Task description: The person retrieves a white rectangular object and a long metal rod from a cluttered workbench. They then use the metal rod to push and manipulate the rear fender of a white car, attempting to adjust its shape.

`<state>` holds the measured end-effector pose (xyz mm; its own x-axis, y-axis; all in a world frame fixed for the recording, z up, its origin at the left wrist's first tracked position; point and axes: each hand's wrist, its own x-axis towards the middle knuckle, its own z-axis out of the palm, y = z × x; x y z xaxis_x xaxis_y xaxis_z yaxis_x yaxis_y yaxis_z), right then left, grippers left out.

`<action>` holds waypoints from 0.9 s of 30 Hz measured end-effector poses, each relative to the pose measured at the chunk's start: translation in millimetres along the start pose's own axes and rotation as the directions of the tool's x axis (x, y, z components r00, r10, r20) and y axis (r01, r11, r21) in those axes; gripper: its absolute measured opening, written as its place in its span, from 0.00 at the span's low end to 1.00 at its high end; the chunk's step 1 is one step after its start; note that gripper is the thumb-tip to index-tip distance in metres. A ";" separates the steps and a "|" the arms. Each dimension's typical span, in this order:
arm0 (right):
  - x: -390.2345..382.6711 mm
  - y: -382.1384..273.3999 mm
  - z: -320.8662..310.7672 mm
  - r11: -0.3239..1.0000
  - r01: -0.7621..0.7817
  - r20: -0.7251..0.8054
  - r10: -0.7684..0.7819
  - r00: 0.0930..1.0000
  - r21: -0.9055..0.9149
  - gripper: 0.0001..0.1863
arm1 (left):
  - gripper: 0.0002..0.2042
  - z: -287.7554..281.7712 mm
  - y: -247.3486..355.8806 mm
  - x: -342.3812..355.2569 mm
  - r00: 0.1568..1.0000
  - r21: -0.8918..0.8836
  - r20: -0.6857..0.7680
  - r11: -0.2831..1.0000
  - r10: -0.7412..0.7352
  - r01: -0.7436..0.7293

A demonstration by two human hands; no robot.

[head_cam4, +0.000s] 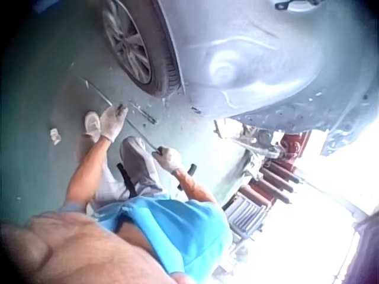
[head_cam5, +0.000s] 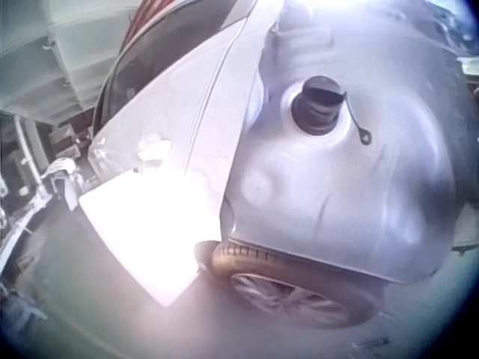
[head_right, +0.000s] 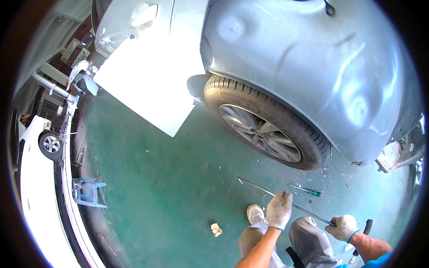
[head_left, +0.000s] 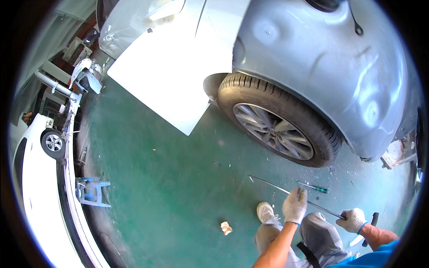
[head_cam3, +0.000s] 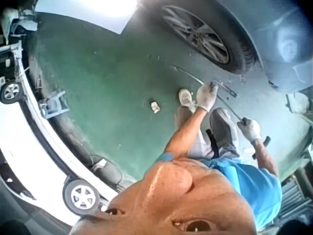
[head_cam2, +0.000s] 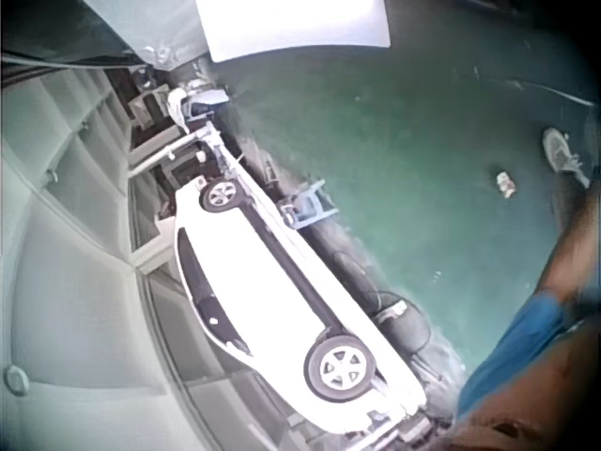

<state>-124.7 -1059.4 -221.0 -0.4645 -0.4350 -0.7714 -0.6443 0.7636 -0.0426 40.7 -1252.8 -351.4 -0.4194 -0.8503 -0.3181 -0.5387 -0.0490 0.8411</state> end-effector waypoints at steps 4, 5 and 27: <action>-62.8 -15.8 -51.5 0.994 -0.073 0.056 0.078 0.995 -0.087 0.22 | 0.21 -14.4 -35.2 -15.5 0.974 -0.230 0.019 0.948 -0.224 0.222; -82.0 -11.3 -60.7 0.989 -0.103 0.058 0.109 0.992 -0.108 0.22 | 0.23 -27.8 -24.4 -22.7 0.975 -0.164 0.034 0.962 -0.218 0.220; -198.7 97.7 -82.6 0.866 -0.470 0.116 0.456 0.882 0.170 0.19 | 0.35 -245.0 316.4 261.4 0.860 -0.561 -0.506 0.783 -0.069 -0.267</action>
<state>-145.5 -937.7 -19.5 -0.6330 0.0198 -0.7739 -0.2364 0.9470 0.2176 -60.3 -1618.9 -61.3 0.0461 -0.9928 -0.1102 0.1006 -0.1051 0.9894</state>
